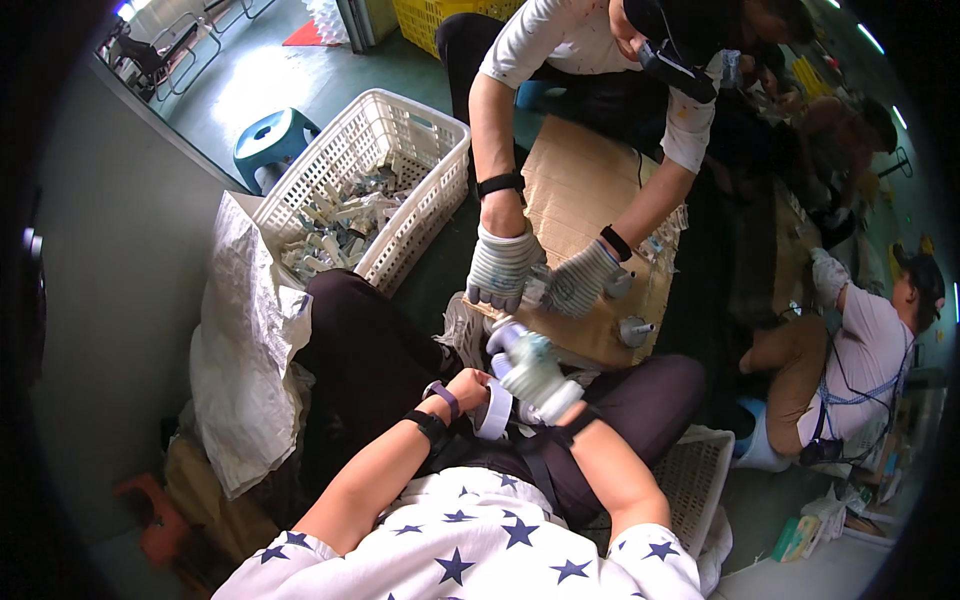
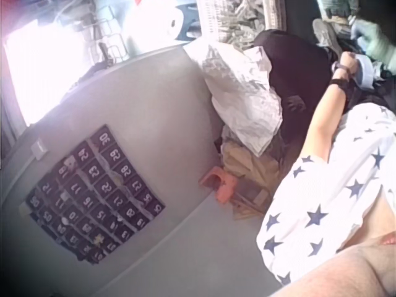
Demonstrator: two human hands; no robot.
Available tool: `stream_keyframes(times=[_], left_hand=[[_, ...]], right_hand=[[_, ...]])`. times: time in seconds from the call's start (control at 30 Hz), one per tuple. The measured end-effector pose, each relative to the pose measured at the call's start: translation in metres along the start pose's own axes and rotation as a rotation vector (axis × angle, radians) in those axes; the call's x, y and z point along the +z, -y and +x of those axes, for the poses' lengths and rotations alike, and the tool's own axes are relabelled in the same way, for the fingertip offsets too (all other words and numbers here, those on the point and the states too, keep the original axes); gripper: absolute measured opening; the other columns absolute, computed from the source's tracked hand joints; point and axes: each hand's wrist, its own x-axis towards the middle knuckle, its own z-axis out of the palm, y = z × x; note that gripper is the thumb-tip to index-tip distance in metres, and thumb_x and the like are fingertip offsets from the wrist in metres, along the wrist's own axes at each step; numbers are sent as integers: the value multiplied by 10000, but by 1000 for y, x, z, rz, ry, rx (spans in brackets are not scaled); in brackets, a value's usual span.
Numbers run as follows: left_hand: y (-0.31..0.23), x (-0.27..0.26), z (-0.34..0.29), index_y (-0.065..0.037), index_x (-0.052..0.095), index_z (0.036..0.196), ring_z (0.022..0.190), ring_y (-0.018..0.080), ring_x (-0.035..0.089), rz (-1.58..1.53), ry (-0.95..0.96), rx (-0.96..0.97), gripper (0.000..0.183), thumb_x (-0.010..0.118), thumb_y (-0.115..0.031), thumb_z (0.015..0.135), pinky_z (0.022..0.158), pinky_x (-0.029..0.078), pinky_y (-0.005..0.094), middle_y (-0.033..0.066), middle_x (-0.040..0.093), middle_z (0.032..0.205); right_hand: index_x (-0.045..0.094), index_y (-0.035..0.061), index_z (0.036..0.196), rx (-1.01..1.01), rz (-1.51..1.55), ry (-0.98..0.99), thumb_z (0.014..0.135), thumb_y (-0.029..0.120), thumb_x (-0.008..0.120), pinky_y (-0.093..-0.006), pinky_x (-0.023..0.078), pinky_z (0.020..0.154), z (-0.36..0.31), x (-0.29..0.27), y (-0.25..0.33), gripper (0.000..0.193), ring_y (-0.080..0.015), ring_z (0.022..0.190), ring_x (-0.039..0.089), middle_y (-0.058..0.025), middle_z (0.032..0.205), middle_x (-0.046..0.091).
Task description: The person assembles components by joining plastic clips and springs together by hand, then places the assembled units into a white plastic basket.
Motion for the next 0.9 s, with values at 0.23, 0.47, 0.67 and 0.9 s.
stream_keyframes(times=[0.23, 0.47, 0.67, 0.9], left_hand=[[56, -3, 35, -21, 664, 757, 623, 182, 604, 59, -5, 222, 137, 612, -101, 659, 579, 465, 322, 123, 631, 668], [13, -5, 13, 7, 664, 919, 704, 138, 606, -3, -31, 0, 253, 641, -83, 684, 647, 481, 288, 99, 666, 781], [20, -5, 18, 17, 651, 844, 654, 129, 569, 18, -90, 47, 203, 629, -81, 667, 612, 468, 301, 87, 640, 727], [52, 3, 44, -19, 648, 721, 586, 93, 506, -65, -94, 247, 93, 578, -5, 661, 555, 449, 294, 43, 602, 608]], right_hand=[[545, 43, 824, 156, -7, 383, 680, 7, 539, -407, 443, 722, -32, 44, -73, 148, -351, 801, 528, -165, 822, 545], [536, 21, 784, 192, 24, 267, 688, -16, 483, -357, 456, 681, -17, 17, -61, 116, -289, 699, 546, -137, 740, 554], [531, 20, 724, 301, 289, 80, 674, -12, 439, -308, 446, 659, -3, -9, -39, 110, -184, 623, 512, -76, 654, 526], [547, 40, 762, 90, -40, 304, 689, 58, 516, -402, 448, 688, -6, 50, -79, 82, -352, 751, 544, -155, 768, 561]])
